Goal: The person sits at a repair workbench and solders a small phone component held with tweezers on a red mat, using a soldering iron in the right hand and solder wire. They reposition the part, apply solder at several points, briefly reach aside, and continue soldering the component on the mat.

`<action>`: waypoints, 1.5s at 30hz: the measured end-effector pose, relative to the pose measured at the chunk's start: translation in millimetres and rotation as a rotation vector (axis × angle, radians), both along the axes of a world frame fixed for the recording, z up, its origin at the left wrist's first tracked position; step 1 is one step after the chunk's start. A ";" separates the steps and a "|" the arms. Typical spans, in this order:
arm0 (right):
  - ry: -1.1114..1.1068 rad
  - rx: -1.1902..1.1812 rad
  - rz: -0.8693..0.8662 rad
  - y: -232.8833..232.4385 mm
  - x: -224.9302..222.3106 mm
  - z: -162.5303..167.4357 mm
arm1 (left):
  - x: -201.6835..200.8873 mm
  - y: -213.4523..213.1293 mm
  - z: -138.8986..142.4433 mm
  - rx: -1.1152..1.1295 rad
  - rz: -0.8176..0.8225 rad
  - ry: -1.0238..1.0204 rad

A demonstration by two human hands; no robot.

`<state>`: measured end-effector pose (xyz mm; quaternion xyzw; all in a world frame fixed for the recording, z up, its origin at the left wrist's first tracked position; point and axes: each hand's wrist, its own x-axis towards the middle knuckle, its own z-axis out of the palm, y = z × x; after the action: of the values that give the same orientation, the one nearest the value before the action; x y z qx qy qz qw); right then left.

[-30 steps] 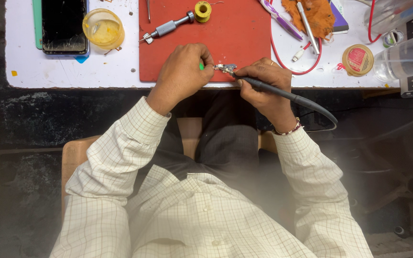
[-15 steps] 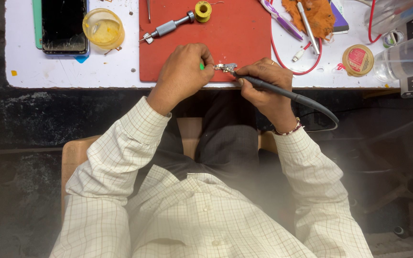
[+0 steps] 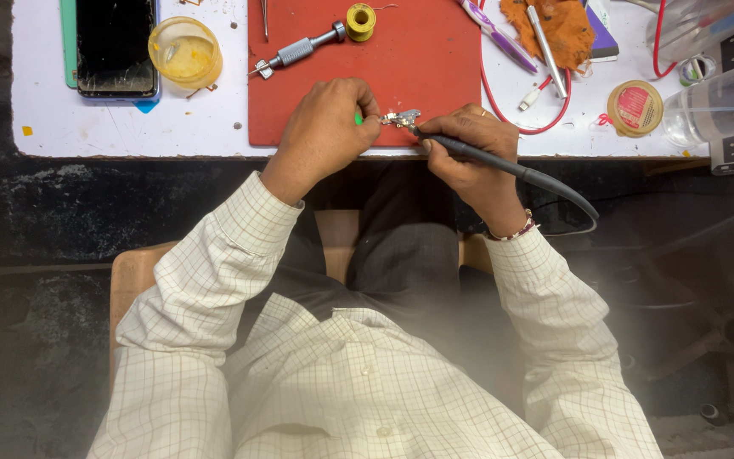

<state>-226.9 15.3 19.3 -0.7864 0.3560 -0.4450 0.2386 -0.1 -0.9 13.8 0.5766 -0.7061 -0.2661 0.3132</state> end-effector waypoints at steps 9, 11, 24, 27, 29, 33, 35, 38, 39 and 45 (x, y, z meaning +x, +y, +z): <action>0.004 -0.011 0.005 -1.1 0.6 -1.1 | 1.1 -0.7 -0.2 -0.011 -0.005 0.000; 0.004 -0.021 0.006 -0.9 0.1 -1.6 | 1.1 -0.4 -0.4 -0.012 -0.004 0.000; 0.003 -0.019 -0.010 -0.8 0.5 -1.5 | 1.5 -0.5 -0.2 -0.026 -0.004 -0.008; 0.003 -0.017 0.002 -0.1 0.9 -2.2 | 1.2 0.2 -0.3 -0.009 0.001 -0.003; 0.003 -0.019 0.005 -0.5 0.7 -2.9 | 1.3 0.1 -0.1 -0.005 0.001 0.003; -0.085 0.095 0.013 -0.5 -4.0 -4.2 | 4.5 0.6 -0.2 -0.025 -0.011 0.019; -0.173 0.206 0.030 -0.6 -7.8 -5.2 | 8.4 1.8 -1.2 -0.035 -0.027 0.055; -0.286 0.307 0.053 -1.2 -10.5 -8.1 | 21.8 4.1 -1.7 -0.063 -0.056 0.146; -0.308 0.313 0.055 -1.4 -10.5 -9.7 | 28.1 4.4 -1.3 -0.070 -0.056 0.176; -0.336 0.325 0.056 -2.1 -11.5 -14.3 | 51.0 4.5 3.0 -0.220 0.062 0.152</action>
<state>-238.4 13.2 5.0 -0.6621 0.3562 -0.4995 0.4304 50.9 3.6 16.7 0.5386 -0.6869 -0.2205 0.4353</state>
